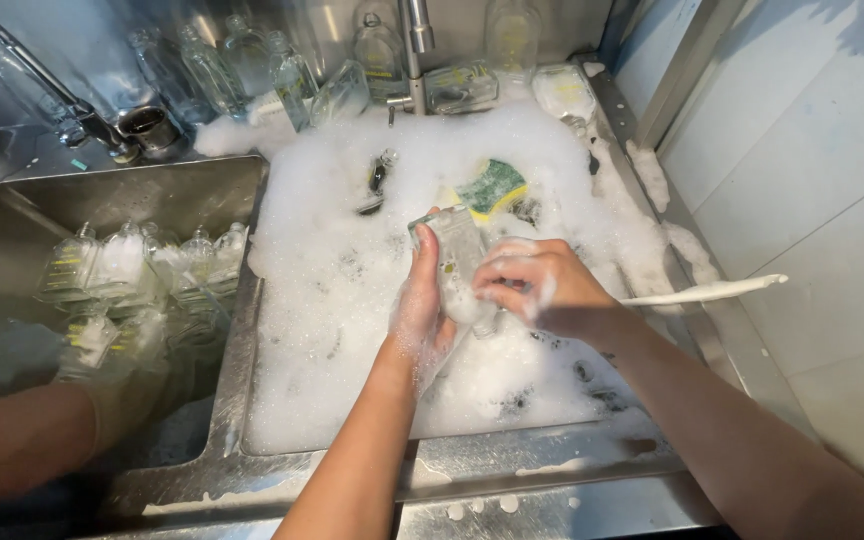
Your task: Scrubbing the interior and exterior of glass bottles using a sponge and a long-handled brush in a soapy sink.
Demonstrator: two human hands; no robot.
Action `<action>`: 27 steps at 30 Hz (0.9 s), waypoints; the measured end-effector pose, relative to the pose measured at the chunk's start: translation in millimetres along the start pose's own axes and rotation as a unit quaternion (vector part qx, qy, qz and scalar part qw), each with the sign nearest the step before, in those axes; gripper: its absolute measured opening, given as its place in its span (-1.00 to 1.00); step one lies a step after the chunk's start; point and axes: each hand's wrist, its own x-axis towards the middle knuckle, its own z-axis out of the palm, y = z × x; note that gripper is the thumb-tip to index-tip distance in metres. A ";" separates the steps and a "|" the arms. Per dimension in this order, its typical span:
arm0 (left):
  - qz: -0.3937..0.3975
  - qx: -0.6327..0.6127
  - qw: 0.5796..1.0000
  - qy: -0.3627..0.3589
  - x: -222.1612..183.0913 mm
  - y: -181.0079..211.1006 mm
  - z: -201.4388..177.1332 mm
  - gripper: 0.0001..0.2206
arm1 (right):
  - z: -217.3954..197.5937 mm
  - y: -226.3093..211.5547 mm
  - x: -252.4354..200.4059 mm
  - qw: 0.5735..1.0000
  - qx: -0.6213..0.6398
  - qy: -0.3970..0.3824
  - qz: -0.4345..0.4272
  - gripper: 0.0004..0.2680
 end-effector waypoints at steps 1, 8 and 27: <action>-0.002 0.001 1.000 -0.001 2.5 -2.2 -1.8 -0.22 | -0.1 -0.2 -0.3 1.000 -0.001 0.002 0.002 -0.91; -0.049 -0.049 0.997 -0.024 32.1 -31.9 -37.2 -0.15 | -3.5 -0.9 0.7 0.987 -0.140 -0.058 -0.042 -0.88; -0.039 -0.231 0.972 0.004 16.4 -8.7 -33.1 -0.13 | -27.4 -1.9 -2.1 0.994 0.048 -0.086 0.055 -0.94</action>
